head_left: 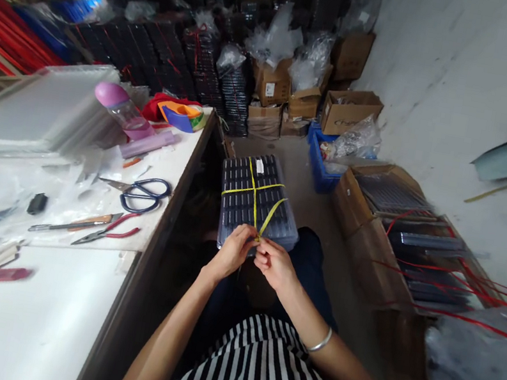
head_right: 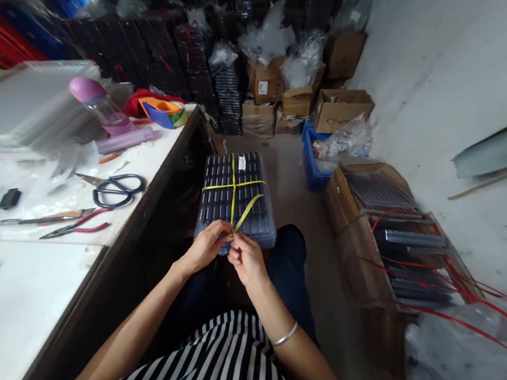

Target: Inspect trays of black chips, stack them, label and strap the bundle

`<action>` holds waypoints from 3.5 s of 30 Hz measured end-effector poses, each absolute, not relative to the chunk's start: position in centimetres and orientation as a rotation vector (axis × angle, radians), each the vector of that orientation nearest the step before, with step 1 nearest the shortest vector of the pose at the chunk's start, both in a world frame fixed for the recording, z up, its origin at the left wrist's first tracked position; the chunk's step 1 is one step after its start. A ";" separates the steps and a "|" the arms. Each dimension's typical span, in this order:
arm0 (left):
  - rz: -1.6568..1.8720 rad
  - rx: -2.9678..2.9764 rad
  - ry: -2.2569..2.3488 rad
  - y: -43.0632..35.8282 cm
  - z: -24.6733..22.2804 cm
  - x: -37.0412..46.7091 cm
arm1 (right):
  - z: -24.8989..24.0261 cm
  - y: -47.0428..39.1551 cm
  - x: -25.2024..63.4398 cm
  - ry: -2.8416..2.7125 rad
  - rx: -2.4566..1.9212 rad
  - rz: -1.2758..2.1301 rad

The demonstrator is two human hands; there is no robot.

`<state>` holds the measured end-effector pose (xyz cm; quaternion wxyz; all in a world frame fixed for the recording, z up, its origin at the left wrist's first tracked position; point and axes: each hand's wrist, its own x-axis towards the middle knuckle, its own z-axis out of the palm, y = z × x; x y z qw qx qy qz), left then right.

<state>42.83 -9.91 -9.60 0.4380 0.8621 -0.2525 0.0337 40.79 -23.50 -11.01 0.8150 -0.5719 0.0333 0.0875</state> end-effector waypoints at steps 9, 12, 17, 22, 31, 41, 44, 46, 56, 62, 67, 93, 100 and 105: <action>0.087 2.185 -0.633 -10.2 -9.0 43.1 | -11.7 -22.7 40.8 0.065 -1.526 -0.052; 0.085 2.216 -0.668 -9.7 -8.8 43.5 | -12.4 -23.1 40.8 0.052 -1.586 -0.076; 0.104 2.282 -0.611 -7.7 -9.5 44.7 | -14.1 -24.6 40.1 0.073 -1.708 -0.135; 0.107 2.304 -0.549 -7.0 -9.0 44.9 | -14.8 -25.0 39.9 0.041 -1.832 -0.216; -0.032 2.316 -0.289 -10.3 -7.6 42.6 | -15.0 -24.7 40.3 -0.009 -2.040 -0.311; -0.192 2.037 -0.308 -9.6 -6.3 42.9 | -11.3 -27.8 39.3 -0.177 -2.342 -0.306; -0.253 1.963 -0.406 -9.7 -6.4 42.8 | -8.5 -28.9 38.9 -0.348 -2.420 -0.293; -0.252 1.962 -0.434 -10.3 -6.8 43.0 | -6.9 -28.8 39.7 -0.507 -2.425 -0.287; -0.189 1.947 -0.280 -11.6 -9.2 45.0 | -6.8 -27.1 43.2 -0.507 -2.129 -0.602; -0.211 1.859 -0.364 -10.9 -9.3 44.9 | -9.9 -25.2 41.1 -0.483 -2.061 -0.476; -0.069 1.885 -0.384 -10.7 -9.3 43.7 | -10.8 -24.8 42.4 -0.308 -2.073 -0.418; 0.401 2.299 -0.227 -13.3 -10.3 41.9 | -8.5 -26.9 44.3 -0.728 -2.500 -0.178; 0.155 2.406 -0.345 -12.7 -9.2 43.4 | -8.4 -27.9 45.6 -0.948 -2.459 -0.086; 0.152 2.485 -0.332 -13.3 -9.1 43.8 | -8.0 -28.0 47.0 -0.977 -2.438 0.020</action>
